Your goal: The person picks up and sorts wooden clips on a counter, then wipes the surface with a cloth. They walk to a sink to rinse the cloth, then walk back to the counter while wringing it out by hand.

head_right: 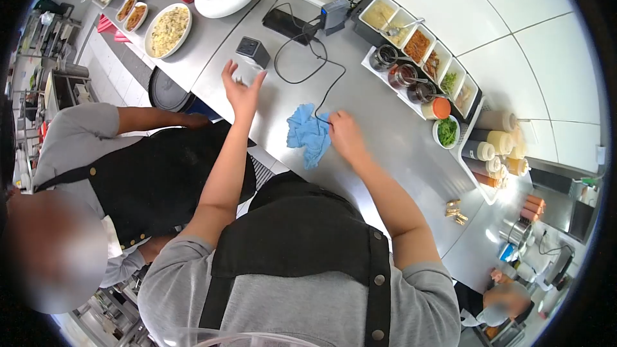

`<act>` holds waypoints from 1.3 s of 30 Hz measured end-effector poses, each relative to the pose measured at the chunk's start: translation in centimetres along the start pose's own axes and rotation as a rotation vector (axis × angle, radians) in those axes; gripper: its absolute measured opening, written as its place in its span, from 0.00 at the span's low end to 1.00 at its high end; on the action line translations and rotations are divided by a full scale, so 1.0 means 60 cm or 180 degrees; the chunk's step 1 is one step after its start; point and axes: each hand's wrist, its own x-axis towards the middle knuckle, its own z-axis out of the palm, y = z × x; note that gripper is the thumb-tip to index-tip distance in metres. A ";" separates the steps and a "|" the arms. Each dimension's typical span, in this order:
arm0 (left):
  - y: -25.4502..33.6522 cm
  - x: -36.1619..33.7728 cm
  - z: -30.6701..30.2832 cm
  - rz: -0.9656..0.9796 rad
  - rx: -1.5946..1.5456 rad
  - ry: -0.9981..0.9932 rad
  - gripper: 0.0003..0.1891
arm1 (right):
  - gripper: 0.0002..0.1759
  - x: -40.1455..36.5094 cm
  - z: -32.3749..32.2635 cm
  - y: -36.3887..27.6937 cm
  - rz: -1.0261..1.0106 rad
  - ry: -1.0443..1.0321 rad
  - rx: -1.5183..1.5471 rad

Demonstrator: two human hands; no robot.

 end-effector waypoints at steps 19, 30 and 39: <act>-0.006 0.069 0.045 0.0021 -0.0112 0.0370 0.29 | 0.07 0.389 -0.018 -0.230 -0.0328 0.0723 0.1575; -0.004 0.067 0.043 0.0113 -0.0120 0.0404 0.28 | 0.07 0.378 0.007 -0.225 -0.1118 0.1069 0.1179; -0.018 0.090 0.065 0.0014 -0.0131 0.0194 0.30 | 0.36 0.203 0.065 -0.187 -0.1050 0.0713 0.1393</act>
